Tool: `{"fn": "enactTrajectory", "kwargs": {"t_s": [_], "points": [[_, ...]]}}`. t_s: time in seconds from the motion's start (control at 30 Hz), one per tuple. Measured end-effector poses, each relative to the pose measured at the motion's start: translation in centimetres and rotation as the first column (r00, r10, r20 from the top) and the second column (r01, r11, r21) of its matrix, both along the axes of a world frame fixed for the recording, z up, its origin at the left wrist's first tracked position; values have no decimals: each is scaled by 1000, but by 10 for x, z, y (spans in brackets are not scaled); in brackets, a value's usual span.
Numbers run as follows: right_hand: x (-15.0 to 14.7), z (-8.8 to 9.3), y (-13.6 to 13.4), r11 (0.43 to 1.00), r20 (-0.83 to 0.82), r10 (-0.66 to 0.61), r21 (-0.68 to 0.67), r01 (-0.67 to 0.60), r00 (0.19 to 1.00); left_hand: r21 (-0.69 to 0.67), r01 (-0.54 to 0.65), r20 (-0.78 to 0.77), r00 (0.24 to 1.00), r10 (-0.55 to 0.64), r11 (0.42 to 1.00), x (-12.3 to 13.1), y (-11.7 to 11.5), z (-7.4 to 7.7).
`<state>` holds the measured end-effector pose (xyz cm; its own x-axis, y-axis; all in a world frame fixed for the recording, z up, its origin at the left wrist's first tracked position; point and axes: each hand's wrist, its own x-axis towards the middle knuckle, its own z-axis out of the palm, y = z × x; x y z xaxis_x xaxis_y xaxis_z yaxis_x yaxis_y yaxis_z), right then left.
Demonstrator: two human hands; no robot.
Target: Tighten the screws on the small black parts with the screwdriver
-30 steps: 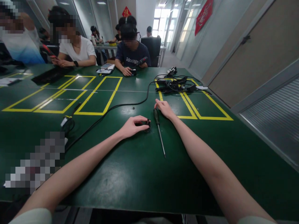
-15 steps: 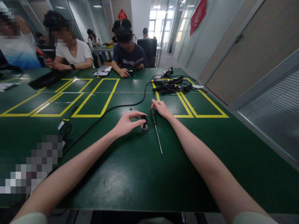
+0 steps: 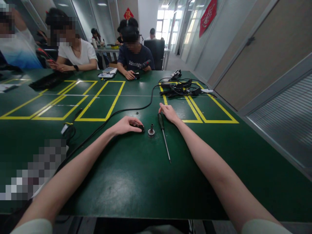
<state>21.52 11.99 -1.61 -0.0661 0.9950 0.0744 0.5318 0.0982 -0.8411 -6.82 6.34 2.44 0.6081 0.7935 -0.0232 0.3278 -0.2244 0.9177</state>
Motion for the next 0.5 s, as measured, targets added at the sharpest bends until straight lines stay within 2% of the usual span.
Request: {"fn": "enactTrajectory", "kwargs": {"t_s": [0.13, 0.27, 0.4, 0.5], "points": [[1, -1, 1, 1000, 20, -1, -4, 1, 1000, -2, 136, -85, 987, -136, 991, -8, 6, 7], [1, -1, -1, 1000, 46, -2, 3, 2, 999, -31, 195, -156, 968, -198, 980, -30, 14, 19], [-2, 0, -2, 999, 82, 4, 31, -6, 997, 49, 205, -335, 925, -177, 978, -44, 15, 22], [-4, 1, -4, 998, 116, 4, 60, -11, 993, 155, 193, -425, 899, -111, 969, -40, 6, 18]]}}
